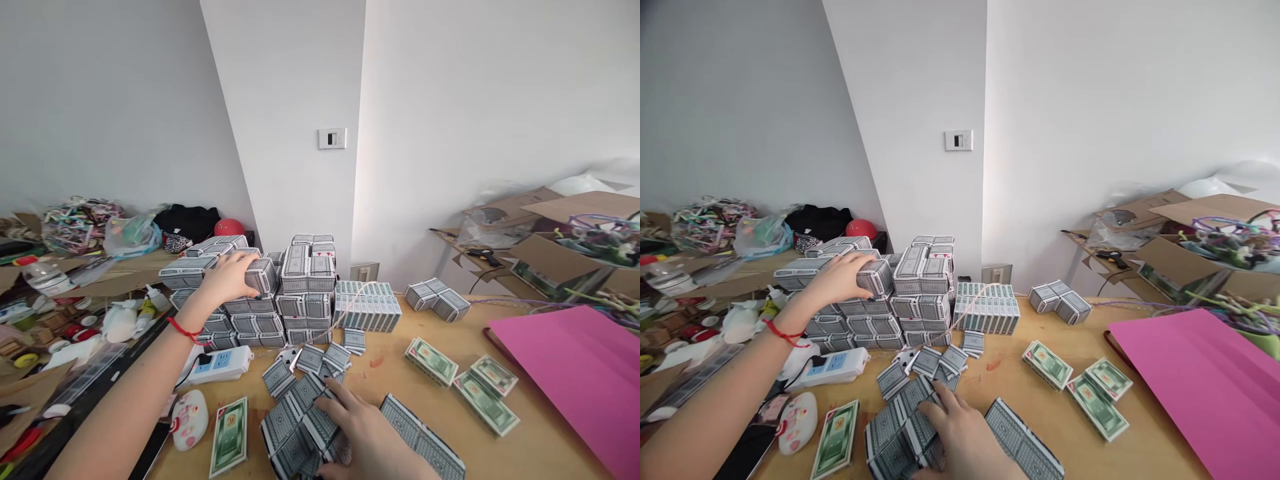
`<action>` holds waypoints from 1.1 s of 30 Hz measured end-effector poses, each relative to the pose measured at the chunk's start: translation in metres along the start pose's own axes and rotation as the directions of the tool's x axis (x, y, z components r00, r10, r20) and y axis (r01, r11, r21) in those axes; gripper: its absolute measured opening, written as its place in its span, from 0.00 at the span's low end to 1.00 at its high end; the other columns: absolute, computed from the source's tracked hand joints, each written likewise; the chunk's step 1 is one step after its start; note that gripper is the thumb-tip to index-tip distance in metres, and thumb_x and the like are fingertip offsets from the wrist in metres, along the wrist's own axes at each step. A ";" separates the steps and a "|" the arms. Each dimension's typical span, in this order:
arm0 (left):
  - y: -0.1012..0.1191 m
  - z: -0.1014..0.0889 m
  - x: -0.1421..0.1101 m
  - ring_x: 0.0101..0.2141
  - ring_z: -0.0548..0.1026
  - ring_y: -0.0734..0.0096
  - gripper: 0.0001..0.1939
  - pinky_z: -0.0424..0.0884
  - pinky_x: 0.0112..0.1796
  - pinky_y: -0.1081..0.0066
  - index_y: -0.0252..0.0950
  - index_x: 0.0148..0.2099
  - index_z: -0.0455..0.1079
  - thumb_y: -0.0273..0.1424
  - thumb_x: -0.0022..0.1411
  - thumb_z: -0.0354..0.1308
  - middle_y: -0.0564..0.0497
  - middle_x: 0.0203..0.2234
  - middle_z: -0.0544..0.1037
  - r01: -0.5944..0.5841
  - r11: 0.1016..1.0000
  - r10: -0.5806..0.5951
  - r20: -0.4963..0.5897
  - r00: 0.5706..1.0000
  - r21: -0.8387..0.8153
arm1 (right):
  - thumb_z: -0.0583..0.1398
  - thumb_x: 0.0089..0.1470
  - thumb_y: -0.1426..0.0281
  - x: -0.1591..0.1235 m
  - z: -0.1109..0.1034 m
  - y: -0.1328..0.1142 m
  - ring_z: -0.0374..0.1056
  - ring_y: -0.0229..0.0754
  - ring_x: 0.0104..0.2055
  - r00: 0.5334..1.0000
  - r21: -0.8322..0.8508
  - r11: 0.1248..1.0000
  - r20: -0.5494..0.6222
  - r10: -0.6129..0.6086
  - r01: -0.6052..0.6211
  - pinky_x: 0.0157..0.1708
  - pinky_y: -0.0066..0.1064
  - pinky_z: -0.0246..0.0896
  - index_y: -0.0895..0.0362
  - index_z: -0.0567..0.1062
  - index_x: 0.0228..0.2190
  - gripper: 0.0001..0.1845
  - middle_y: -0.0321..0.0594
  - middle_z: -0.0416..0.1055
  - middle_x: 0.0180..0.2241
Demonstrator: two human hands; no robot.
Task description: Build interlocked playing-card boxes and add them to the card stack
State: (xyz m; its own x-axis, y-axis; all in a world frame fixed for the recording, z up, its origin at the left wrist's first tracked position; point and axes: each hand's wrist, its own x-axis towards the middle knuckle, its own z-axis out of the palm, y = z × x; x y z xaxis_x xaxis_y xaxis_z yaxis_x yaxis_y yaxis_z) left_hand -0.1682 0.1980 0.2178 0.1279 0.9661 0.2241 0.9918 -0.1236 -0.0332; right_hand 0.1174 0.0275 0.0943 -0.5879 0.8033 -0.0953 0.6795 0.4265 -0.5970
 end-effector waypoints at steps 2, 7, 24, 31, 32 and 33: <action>-0.001 0.006 -0.002 0.53 0.58 0.45 0.41 0.57 0.48 0.54 0.48 0.57 0.55 0.43 0.39 0.63 0.49 0.57 0.60 -0.011 1.000 0.011 0.002 1.000 0.022 | 0.67 0.31 0.65 0.000 0.004 -0.001 0.61 0.62 0.52 0.998 -0.021 0.998 -0.002 0.061 -0.061 0.47 0.47 0.60 0.56 0.60 0.54 0.46 0.55 0.48 0.60; 0.002 0.003 -0.014 0.56 0.53 0.43 0.44 0.53 0.51 0.50 0.46 0.61 0.51 0.46 0.42 0.61 0.44 0.59 0.55 -0.038 0.998 0.039 -0.038 0.999 0.043 | 0.61 0.35 0.71 0.000 0.011 -0.003 0.62 0.56 0.53 0.981 0.070 0.992 -0.156 0.115 -0.105 0.48 0.40 0.60 0.62 0.56 0.56 0.43 0.55 0.58 0.56; 0.089 -0.012 -0.143 0.55 0.61 0.57 0.42 0.62 0.52 0.61 0.53 0.63 0.42 0.40 0.47 0.57 0.54 0.59 0.57 -0.084 0.857 0.244 0.257 0.935 -0.508 | 0.60 0.43 0.73 -0.013 -0.035 -0.012 0.63 0.50 0.52 0.647 -0.084 0.964 -0.726 -0.233 0.252 0.48 0.38 0.64 0.57 0.64 0.50 0.29 0.50 0.62 0.53; 0.092 -0.074 -0.101 0.52 0.63 0.53 0.35 0.62 0.50 0.61 0.45 0.59 0.52 0.42 0.49 0.55 0.52 0.55 0.63 -0.132 0.955 0.084 -0.186 0.979 -0.264 | 0.60 0.46 0.73 0.027 -0.086 -0.051 0.63 0.51 0.51 0.257 -0.361 0.872 -0.855 -0.451 0.331 0.47 0.44 0.65 0.55 0.64 0.48 0.25 0.50 0.63 0.51; 0.090 -0.083 -0.087 0.52 0.63 0.53 0.33 0.61 0.51 0.61 0.44 0.58 0.55 0.41 0.49 0.55 0.52 0.53 0.64 -0.151 0.963 0.098 -0.233 0.968 -0.225 | 0.60 0.47 0.72 0.032 -0.094 -0.055 0.63 0.51 0.52 0.259 -0.359 0.876 -0.856 -0.447 0.323 0.48 0.45 0.64 0.55 0.64 0.48 0.24 0.49 0.63 0.51; 0.086 -0.091 -0.072 0.51 0.64 0.53 0.32 0.61 0.51 0.62 0.42 0.57 0.56 0.39 0.49 0.55 0.52 0.52 0.65 -0.162 0.967 0.105 -0.270 0.957 -0.199 | 0.59 0.48 0.72 0.035 -0.099 -0.059 0.63 0.50 0.51 0.253 -0.348 0.881 -0.865 -0.433 0.320 0.47 0.44 0.64 0.54 0.65 0.47 0.22 0.48 0.63 0.51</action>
State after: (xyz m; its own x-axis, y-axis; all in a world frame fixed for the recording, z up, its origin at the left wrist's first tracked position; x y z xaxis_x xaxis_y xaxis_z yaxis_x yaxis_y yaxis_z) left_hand -0.0919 0.0970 0.2876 0.2277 0.8505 0.4742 0.9387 -0.3212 0.1253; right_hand 0.1005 0.0720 0.2050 -0.0630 0.3780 0.9237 0.5633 0.7775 -0.2798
